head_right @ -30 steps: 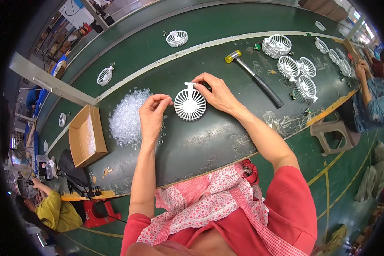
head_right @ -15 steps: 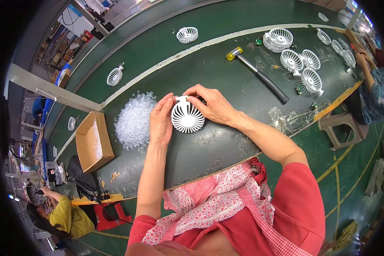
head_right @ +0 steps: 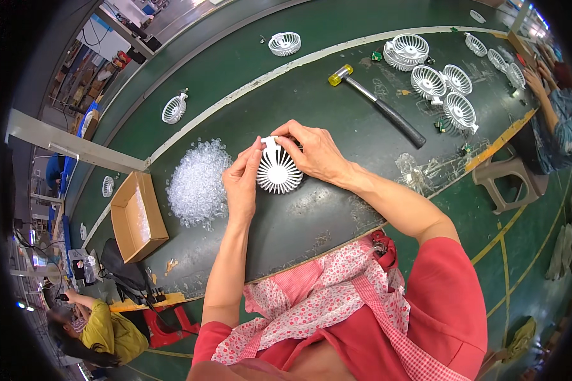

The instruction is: Assembling small metal components into white plastic fan-like housings on an electronics production line.

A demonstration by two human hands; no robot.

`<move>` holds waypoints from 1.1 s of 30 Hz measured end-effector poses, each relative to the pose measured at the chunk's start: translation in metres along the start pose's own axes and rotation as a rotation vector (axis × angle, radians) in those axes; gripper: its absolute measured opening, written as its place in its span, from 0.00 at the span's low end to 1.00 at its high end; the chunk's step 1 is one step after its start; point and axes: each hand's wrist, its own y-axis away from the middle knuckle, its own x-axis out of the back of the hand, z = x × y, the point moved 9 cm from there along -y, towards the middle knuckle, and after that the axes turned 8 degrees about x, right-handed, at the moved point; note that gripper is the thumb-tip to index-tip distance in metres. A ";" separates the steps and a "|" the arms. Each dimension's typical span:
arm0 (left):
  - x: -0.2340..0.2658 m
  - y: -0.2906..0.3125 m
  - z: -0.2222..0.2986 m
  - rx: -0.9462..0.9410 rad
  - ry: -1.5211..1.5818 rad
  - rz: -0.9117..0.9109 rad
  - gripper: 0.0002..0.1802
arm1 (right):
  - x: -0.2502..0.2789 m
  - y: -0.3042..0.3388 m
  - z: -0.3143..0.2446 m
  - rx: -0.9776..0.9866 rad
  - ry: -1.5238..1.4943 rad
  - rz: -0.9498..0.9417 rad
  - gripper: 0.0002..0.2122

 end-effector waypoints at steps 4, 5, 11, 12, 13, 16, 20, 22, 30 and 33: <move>0.004 -0.005 -0.013 0.135 0.372 -0.030 0.08 | -0.010 -0.001 0.001 0.000 -0.148 -0.088 0.07; 0.004 -0.005 -0.013 0.137 0.355 -0.038 0.06 | -0.011 -0.001 0.003 -0.041 -0.216 -0.125 0.07; -0.008 -0.003 0.010 -0.086 0.209 -0.183 0.06 | -0.029 0.010 0.031 -0.342 -0.658 -0.268 0.09; -0.008 -0.003 0.009 -0.089 0.184 -0.197 0.07 | -0.032 0.011 0.032 -0.365 -0.689 -0.289 0.09; -0.009 -0.003 0.009 -0.094 0.188 -0.197 0.07 | -0.034 0.012 0.033 -0.387 -0.719 -0.310 0.10; -0.006 -0.006 -0.010 0.045 0.165 -0.093 0.10 | -0.035 0.007 0.040 -0.435 -0.765 -0.295 0.09; 0.002 -0.011 -0.002 -0.121 0.097 0.121 0.22 | -0.001 -0.035 0.067 -0.338 -0.671 0.126 0.12; -0.001 -0.007 -0.009 -0.124 -0.067 0.140 0.22 | 0.019 -0.063 0.076 -0.311 -0.468 0.230 0.13; -0.031 0.004 0.005 -0.342 -0.583 0.036 0.19 | -0.003 -0.157 0.123 0.181 0.301 0.141 0.16; -0.040 0.003 0.009 -0.359 -0.590 0.025 0.17 | 0.042 -0.168 0.195 -0.032 0.503 0.273 0.23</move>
